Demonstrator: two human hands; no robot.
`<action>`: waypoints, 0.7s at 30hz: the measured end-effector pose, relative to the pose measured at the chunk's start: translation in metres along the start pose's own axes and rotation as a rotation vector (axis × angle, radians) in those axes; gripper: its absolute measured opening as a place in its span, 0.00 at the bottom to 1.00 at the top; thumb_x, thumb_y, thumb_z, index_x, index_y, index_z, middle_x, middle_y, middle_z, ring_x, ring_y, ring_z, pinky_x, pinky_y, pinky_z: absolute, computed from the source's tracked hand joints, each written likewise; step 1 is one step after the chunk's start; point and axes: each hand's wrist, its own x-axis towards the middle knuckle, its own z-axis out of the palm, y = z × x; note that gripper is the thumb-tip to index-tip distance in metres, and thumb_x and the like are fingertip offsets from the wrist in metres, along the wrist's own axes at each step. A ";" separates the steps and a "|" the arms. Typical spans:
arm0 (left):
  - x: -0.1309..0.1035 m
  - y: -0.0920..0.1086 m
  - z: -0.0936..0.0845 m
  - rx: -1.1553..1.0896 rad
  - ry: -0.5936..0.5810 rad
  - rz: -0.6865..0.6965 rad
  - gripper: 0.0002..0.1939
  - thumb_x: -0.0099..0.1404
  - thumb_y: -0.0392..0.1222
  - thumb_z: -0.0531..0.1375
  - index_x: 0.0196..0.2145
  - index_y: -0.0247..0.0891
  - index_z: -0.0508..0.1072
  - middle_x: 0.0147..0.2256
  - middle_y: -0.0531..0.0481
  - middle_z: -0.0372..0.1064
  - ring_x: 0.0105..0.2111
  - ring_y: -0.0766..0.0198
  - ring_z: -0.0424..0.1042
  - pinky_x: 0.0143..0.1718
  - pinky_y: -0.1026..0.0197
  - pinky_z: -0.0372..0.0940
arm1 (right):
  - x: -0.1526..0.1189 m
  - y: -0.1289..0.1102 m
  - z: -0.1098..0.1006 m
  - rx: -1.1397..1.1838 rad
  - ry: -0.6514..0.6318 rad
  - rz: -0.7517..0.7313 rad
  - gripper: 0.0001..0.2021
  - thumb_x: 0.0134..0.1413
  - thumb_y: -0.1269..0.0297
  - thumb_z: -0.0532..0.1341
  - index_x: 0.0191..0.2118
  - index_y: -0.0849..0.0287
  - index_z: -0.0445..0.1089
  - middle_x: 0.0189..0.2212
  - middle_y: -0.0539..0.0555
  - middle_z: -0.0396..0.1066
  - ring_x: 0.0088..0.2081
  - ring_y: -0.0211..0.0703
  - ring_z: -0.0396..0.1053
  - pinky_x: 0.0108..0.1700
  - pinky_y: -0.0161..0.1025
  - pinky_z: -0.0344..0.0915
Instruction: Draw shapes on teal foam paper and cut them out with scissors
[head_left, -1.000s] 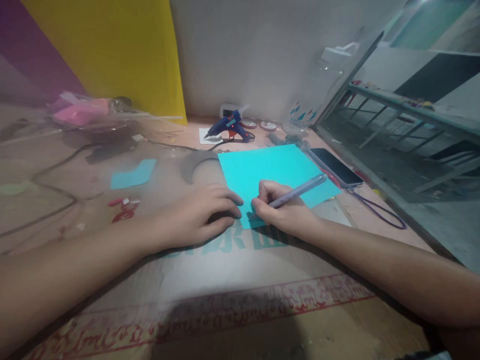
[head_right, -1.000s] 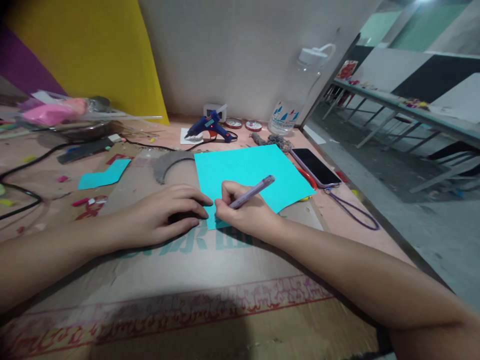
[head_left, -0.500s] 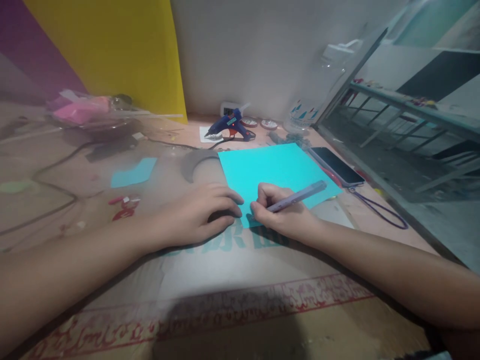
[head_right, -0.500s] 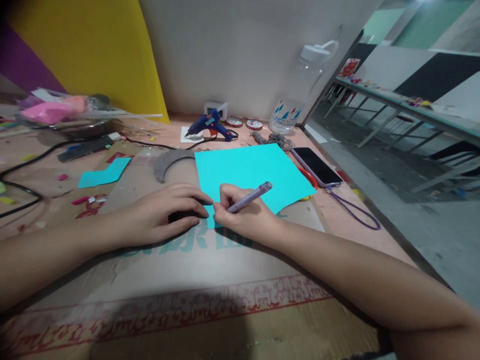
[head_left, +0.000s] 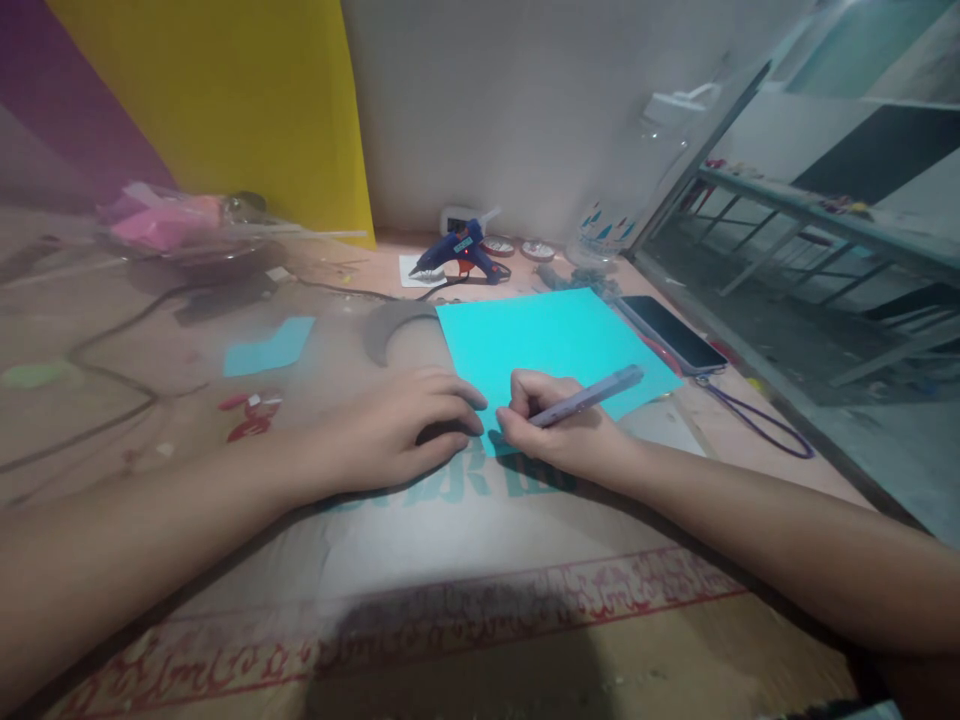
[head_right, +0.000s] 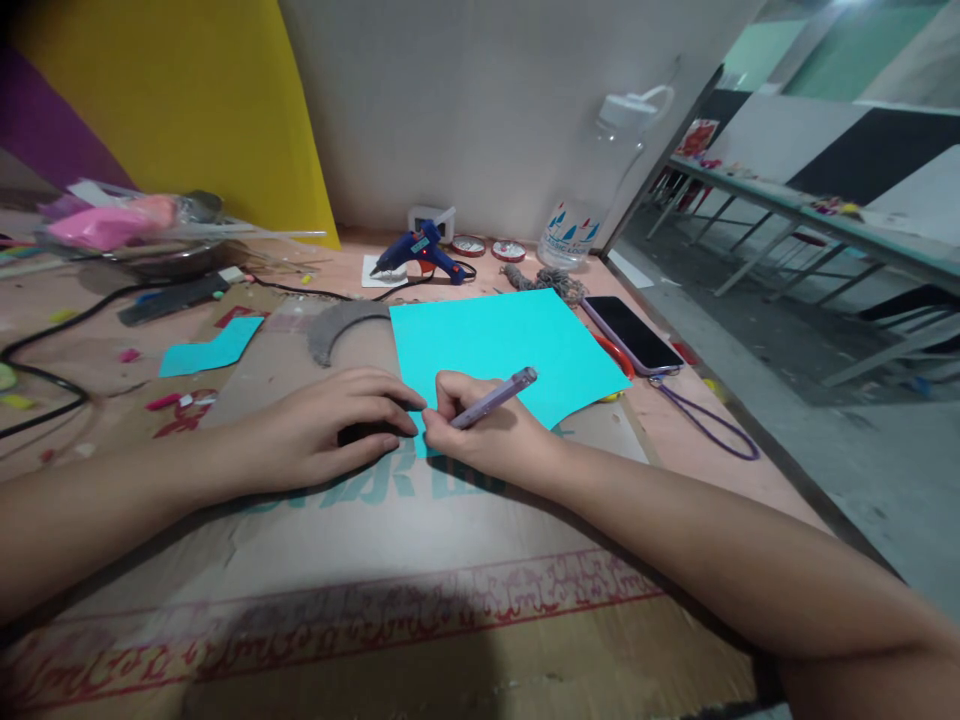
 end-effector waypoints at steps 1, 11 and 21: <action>0.000 0.000 0.000 -0.001 0.003 0.001 0.10 0.73 0.40 0.56 0.45 0.39 0.77 0.52 0.43 0.74 0.53 0.55 0.72 0.56 0.51 0.65 | 0.000 0.000 0.000 -0.002 -0.003 -0.003 0.13 0.53 0.62 0.59 0.23 0.54 0.55 0.17 0.43 0.55 0.20 0.32 0.52 0.23 0.36 0.47; -0.001 0.001 0.000 -0.013 0.006 -0.010 0.10 0.73 0.40 0.56 0.46 0.39 0.77 0.52 0.43 0.74 0.53 0.55 0.72 0.56 0.51 0.65 | 0.001 0.000 0.000 0.021 -0.007 -0.011 0.13 0.50 0.68 0.58 0.22 0.54 0.52 0.18 0.42 0.51 0.21 0.32 0.50 0.24 0.36 0.47; -0.001 0.001 -0.001 -0.010 0.008 -0.007 0.10 0.73 0.40 0.56 0.46 0.39 0.77 0.52 0.43 0.74 0.52 0.54 0.72 0.55 0.51 0.65 | 0.002 0.002 0.001 0.019 0.018 0.005 0.13 0.51 0.69 0.58 0.22 0.54 0.52 0.18 0.42 0.51 0.22 0.33 0.50 0.25 0.37 0.47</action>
